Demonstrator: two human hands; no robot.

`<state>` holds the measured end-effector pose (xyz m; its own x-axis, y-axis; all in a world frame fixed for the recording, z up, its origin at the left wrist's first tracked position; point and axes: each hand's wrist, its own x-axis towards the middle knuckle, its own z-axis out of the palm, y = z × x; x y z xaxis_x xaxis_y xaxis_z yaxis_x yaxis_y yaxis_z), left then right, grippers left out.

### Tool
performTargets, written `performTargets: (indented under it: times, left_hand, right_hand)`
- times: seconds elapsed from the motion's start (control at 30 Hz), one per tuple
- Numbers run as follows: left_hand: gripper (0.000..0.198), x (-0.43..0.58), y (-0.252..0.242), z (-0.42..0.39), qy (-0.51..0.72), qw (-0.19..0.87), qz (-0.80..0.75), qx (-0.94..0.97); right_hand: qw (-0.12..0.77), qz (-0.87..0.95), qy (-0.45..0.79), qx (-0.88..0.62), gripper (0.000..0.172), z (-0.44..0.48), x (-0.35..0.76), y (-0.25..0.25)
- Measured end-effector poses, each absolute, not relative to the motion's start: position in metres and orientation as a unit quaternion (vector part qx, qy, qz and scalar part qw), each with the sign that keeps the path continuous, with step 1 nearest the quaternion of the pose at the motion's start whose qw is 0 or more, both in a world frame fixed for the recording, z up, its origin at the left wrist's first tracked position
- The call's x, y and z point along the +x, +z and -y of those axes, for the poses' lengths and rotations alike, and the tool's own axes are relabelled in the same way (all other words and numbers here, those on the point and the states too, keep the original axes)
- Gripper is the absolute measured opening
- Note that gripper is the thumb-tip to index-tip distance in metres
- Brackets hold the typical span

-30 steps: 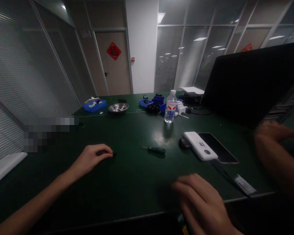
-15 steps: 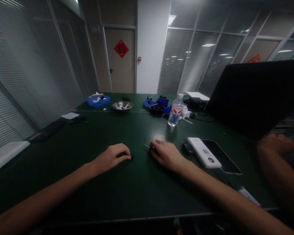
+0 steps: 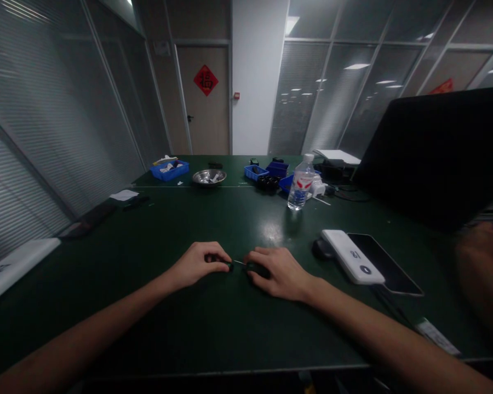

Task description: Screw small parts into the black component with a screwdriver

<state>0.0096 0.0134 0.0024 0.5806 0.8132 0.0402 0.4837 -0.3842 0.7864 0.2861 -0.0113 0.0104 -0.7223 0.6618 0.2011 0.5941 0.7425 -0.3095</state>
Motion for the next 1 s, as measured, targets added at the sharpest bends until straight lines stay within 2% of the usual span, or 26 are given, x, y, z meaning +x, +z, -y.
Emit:
performTargets:
  times: [0.37, 0.5, 0.67, 0.87, 1.0]
  left_hand:
    - [0.019, 0.007, -0.005, -0.009, 0.259, 0.354, -0.388, 0.81]
    - [0.018, 0.007, -0.006, -0.008, 0.279, 0.357, -0.373, 0.81]
    - [0.016, 0.01, -0.009, -0.006, 0.294, 0.353, -0.363, 0.81]
    - [0.013, 0.015, -0.006, -0.002, 0.297, 0.353, -0.345, 0.817]
    - [0.019, 0.014, -0.004, -0.002, 0.283, 0.371, -0.343, 0.815]
  right_hand:
    - [0.132, 0.931, 0.077, -0.331, 0.037, 0.016, 0.285, 0.007]
    - [0.139, 0.925, 0.107, -0.336, 0.041, 0.016, 0.283, 0.008]
    - [0.16, 0.918, 0.185, -0.314, 0.039, 0.018, 0.279, 0.009]
    - [0.165, 0.913, 0.19, -0.323, 0.036, 0.023, 0.273, 0.012]
    - [0.181, 0.904, 0.202, -0.331, 0.034, 0.024, 0.275, 0.013]
